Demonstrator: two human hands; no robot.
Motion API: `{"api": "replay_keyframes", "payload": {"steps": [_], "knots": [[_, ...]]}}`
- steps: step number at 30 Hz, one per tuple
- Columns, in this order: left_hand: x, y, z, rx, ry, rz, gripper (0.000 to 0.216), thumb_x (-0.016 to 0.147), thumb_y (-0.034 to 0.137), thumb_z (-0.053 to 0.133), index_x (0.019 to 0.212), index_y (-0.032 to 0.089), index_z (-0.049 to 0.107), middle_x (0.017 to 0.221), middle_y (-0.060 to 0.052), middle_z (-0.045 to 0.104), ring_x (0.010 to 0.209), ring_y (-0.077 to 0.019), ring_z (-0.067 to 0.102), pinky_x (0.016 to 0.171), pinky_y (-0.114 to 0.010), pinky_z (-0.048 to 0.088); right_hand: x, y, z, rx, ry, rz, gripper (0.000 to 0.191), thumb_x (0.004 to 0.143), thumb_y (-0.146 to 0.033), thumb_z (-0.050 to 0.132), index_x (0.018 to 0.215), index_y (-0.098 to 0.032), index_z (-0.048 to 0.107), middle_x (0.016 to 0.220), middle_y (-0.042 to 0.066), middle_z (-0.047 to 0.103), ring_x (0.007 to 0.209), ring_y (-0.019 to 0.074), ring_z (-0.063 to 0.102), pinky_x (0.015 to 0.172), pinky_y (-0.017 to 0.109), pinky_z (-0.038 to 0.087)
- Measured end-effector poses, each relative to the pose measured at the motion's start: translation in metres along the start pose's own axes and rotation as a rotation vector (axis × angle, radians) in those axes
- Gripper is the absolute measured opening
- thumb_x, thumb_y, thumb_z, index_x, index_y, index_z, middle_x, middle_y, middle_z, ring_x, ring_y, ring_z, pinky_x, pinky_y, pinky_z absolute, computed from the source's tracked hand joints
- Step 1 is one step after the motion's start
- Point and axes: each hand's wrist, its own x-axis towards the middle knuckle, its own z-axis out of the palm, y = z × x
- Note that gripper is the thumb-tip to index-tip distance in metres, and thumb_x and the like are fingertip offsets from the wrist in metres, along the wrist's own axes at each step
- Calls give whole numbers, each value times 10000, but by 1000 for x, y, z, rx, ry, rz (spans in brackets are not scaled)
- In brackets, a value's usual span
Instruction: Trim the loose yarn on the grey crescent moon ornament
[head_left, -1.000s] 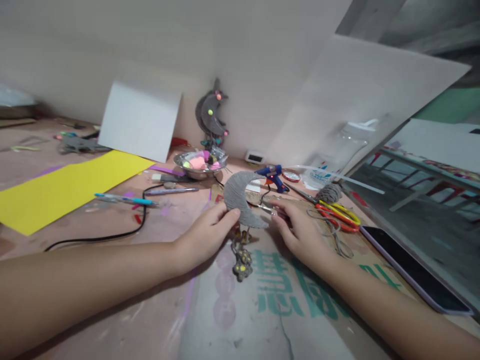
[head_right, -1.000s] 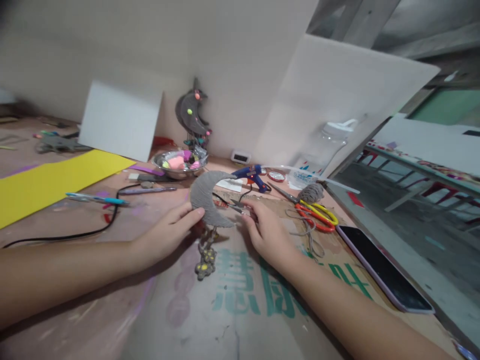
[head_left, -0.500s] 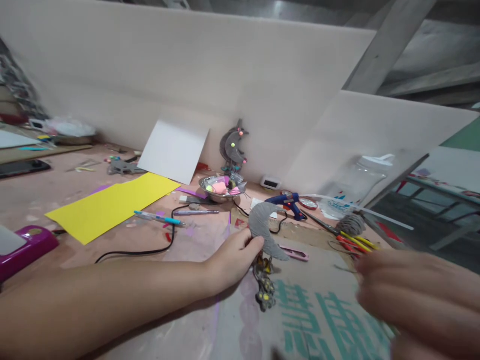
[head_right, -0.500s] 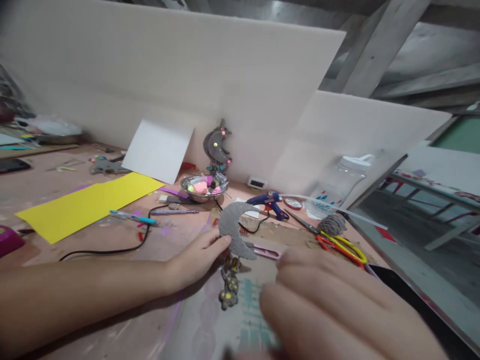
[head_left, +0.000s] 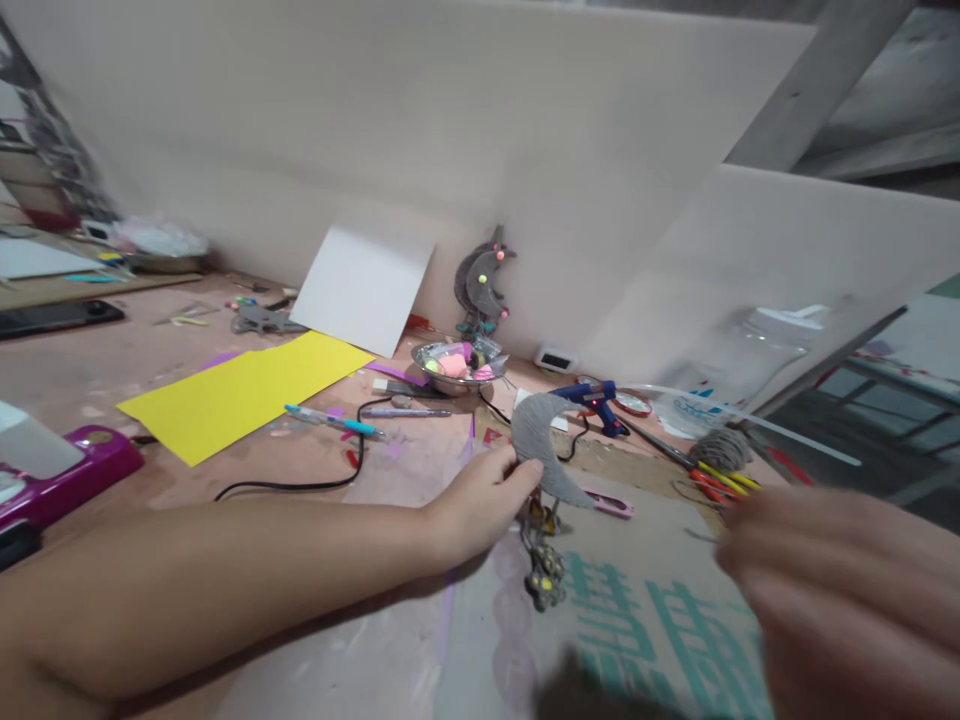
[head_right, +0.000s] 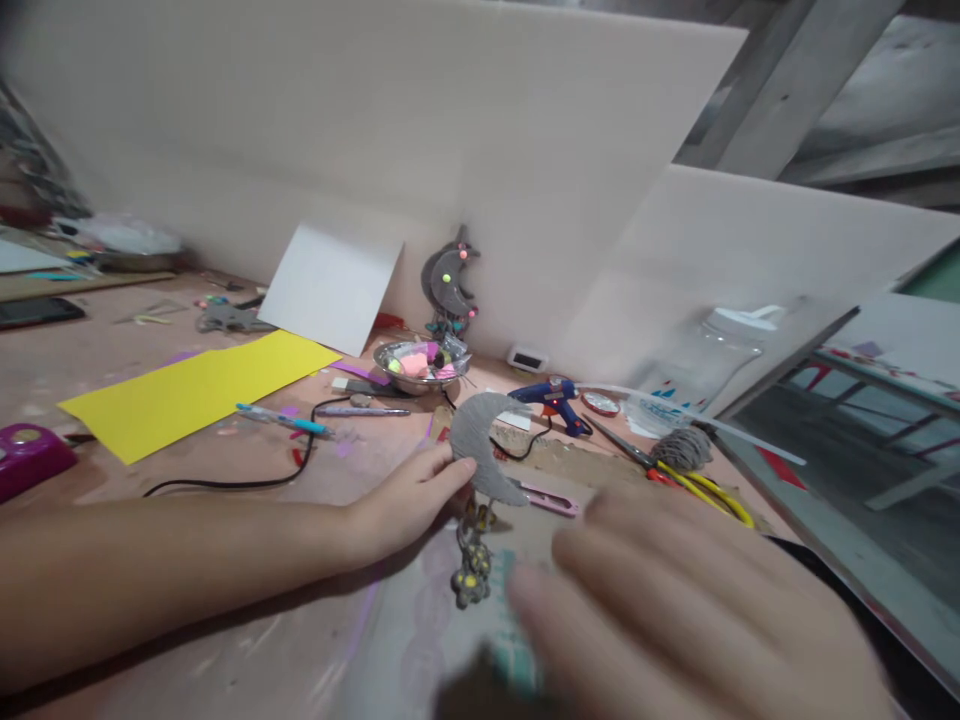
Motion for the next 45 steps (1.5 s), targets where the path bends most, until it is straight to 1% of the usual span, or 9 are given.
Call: {"api": "replay_keyframes", "payload": {"steps": [1, 3, 6, 11, 15, 22, 26, 33, 45], "knots": [[1, 2, -1, -2, 37, -36, 265, 839, 375, 442, 693, 170, 525, 706, -12, 579, 747, -176, 548, 696, -273, 438, 9, -2, 12, -102, -125, 71, 291, 745, -244, 605, 999, -381, 643, 712, 20, 674, 648, 202, 621, 577, 362, 490], [3, 8, -4, -6, 58, -53, 274, 830, 374, 450, 651, 173, 501, 652, -3, 542, 710, -174, 532, 680, -275, 426, 17, 4, 35, -229, -160, 199, 218, 823, -208, 516, 1008, -276, 609, 807, 49, 674, 704, 206, 626, 612, 352, 491], [9, 12, -11, -10, 107, -56, 254, 830, 351, 452, 644, 180, 478, 657, -1, 519, 715, -169, 514, 690, -272, 408, 3, 24, 60, -169, -377, 383, 227, 888, -249, 443, 1069, -209, 575, 941, 73, 651, 817, 203, 618, 710, 351, 501], [20, 1, -18, -5, 96, -50, 301, 819, 395, 475, 632, 161, 511, 641, -4, 544, 639, -150, 512, 631, -265, 398, -29, 32, 76, -86, -609, 398, 227, 855, -274, 519, 1040, -191, 622, 1008, 94, 602, 934, 210, 575, 814, 357, 479], [19, -5, -16, 23, 53, -24, 306, 806, 398, 513, 622, 155, 530, 624, 4, 541, 629, -144, 508, 633, -261, 394, -33, 27, 81, -111, -583, 385, 246, 885, -217, 418, 979, -174, 642, 900, 99, 610, 836, 206, 563, 758, 357, 460], [5, 8, -9, 27, -73, 17, 276, 847, 363, 480, 675, 152, 529, 651, 11, 521, 613, -121, 482, 578, -225, 387, -26, 28, 78, -30, -331, 677, 257, 942, -270, 267, 858, -177, 492, 689, 15, 513, 628, 143, 492, 603, 267, 415], [-1, 6, -6, -9, -140, -31, 306, 837, 419, 492, 667, 168, 537, 608, 23, 509, 556, -116, 467, 524, -222, 376, -17, 10, 77, 325, -187, 816, 226, 892, -372, 405, 969, -182, 502, 790, 17, 540, 668, 128, 499, 594, 240, 417], [-3, 4, -5, -16, -203, -23, 254, 841, 386, 504, 746, 177, 611, 631, 13, 566, 553, -120, 498, 547, -231, 404, -17, -12, 79, 532, -327, 995, 179, 784, -355, 550, 742, -185, 588, 621, -23, 543, 530, 102, 478, 491, 219, 385], [-2, 8, -6, 120, -277, 17, 270, 835, 390, 506, 823, 153, 635, 768, -35, 641, 675, -154, 567, 591, -238, 445, -20, -15, 80, 597, -320, 994, 181, 791, -346, 553, 725, -177, 563, 582, -35, 502, 493, 75, 419, 451, 194, 350]]}}
